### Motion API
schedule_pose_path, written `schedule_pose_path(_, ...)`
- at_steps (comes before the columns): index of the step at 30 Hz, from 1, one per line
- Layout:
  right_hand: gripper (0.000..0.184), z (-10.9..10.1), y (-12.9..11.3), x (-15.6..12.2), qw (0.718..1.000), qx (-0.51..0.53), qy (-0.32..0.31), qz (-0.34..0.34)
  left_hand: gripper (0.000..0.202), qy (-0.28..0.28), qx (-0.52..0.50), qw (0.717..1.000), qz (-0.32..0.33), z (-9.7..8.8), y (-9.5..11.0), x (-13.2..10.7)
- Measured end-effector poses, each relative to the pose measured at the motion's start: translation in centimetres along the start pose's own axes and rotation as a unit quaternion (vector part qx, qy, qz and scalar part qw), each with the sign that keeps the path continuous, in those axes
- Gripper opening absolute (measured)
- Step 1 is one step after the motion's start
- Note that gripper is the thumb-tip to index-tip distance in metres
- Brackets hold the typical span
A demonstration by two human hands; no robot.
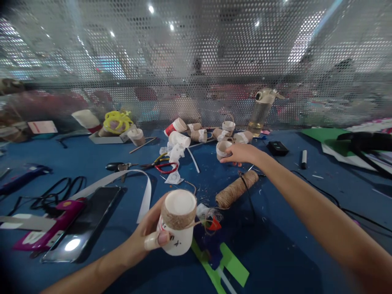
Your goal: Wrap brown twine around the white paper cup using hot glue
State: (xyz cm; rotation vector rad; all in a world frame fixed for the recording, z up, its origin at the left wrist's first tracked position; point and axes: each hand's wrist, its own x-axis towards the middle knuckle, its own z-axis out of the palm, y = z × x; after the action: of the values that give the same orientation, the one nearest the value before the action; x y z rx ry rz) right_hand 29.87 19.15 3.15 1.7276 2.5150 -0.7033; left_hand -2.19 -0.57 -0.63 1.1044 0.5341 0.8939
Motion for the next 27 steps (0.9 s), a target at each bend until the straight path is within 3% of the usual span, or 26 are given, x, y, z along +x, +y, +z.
schedule_pose_path(3, 0.045, -2.1, 0.0, -0.6, 1.000, 0.021, 0.023, -0.001, 0.061, 0.005, -0.002, 1.000, 0.009, 0.1, 0.1, 0.0)
schedule_pose_path(7, 0.059, -5.0, 0.8, -0.2, 0.981, 0.021, 0.192, 0.017, 0.061, 0.003, -0.012, 1.000, 0.012, 0.2, -0.1, 0.1)
schedule_pose_path(10, 0.044, -5.9, 1.8, 1.9, 0.957, 0.000, 0.287, 0.038, 0.063, 0.001, -0.010, 1.000, 0.012, 0.1, -0.3, 0.2)
schedule_pose_path(12, 0.037, -5.9, 2.4, 3.7, 0.949, -0.012, 0.310, 0.048, 0.064, -0.003, -0.006, 1.000, 0.017, 0.0, -0.3, 0.3)
schedule_pose_path(15, 0.041, -5.6, 3.1, 6.1, 0.949, -0.015, 0.309, 0.057, 0.064, -0.004, 0.000, 1.000, 0.023, -0.1, -0.1, 0.3)
schedule_pose_path(19, 0.043, -5.4, 3.2, 7.4, 0.938, -0.013, 0.343, 0.049, 0.064, 0.000, -0.005, 1.000, 0.023, 0.1, 0.1, 0.3)
schedule_pose_path(23, 0.036, -4.4, 2.1, 5.7, 0.911, 0.010, 0.411, 0.021, 0.065, -0.007, -0.012, 1.000, 0.018, 0.2, 0.2, 0.1)
schedule_pose_path(27, 0.040, -1.9, 0.6, 1.3, 0.922, 0.019, 0.385, -0.033, 0.062, -0.024, -0.023, 0.999, 0.028, 0.3, 0.2, 0.1)
